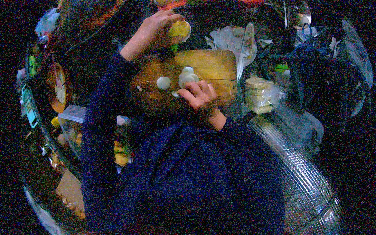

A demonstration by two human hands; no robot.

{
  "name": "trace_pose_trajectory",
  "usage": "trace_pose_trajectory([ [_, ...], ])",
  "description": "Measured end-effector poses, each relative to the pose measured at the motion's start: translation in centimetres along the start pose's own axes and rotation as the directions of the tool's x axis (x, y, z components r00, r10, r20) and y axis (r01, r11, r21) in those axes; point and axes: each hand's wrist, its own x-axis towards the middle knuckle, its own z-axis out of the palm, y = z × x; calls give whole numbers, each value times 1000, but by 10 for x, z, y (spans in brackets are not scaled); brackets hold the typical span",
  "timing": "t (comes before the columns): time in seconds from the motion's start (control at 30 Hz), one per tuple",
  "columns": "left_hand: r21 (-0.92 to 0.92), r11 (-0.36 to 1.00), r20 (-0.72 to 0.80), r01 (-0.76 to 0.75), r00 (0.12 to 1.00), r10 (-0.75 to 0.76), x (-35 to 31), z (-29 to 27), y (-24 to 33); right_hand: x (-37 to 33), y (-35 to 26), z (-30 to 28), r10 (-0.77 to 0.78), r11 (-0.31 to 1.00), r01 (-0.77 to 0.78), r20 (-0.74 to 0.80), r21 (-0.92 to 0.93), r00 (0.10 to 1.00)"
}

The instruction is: The person slices a hard-boiled egg on a wooden cutting board and places the slices into small buns with lettuce. They then place the assembled buns into paper liners and arrange them in a plastic container.

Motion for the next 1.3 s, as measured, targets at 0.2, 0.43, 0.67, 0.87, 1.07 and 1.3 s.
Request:
trace_pose_trajectory([
  [0.2,10,999,-45,-47,998,48,5,4,1,0,-2,-7,51,993,-49,-18,112,999],
  [0.43,-132,991,2,18,1000,-18,5,-6,-4,36,11,-27,547,617,-522,155,589,822],
  [0.67,-150,982,134,115,986,-95,13,-11,1,87,71,-6,711,91,-573,349,815,610],
  [0.87,-185,983,184,10,983,25,13,-12,-3,97,90,11,718,-162,-570,493,805,492],
  [1.07,-83,970,263,-229,934,242,19,-15,0,97,92,12,712,-221,-565,527,795,464],
  [1.3,-146,974,267,-173,941,207,26,-14,1,101,92,6,739,-120,-529,431,840,518],
])
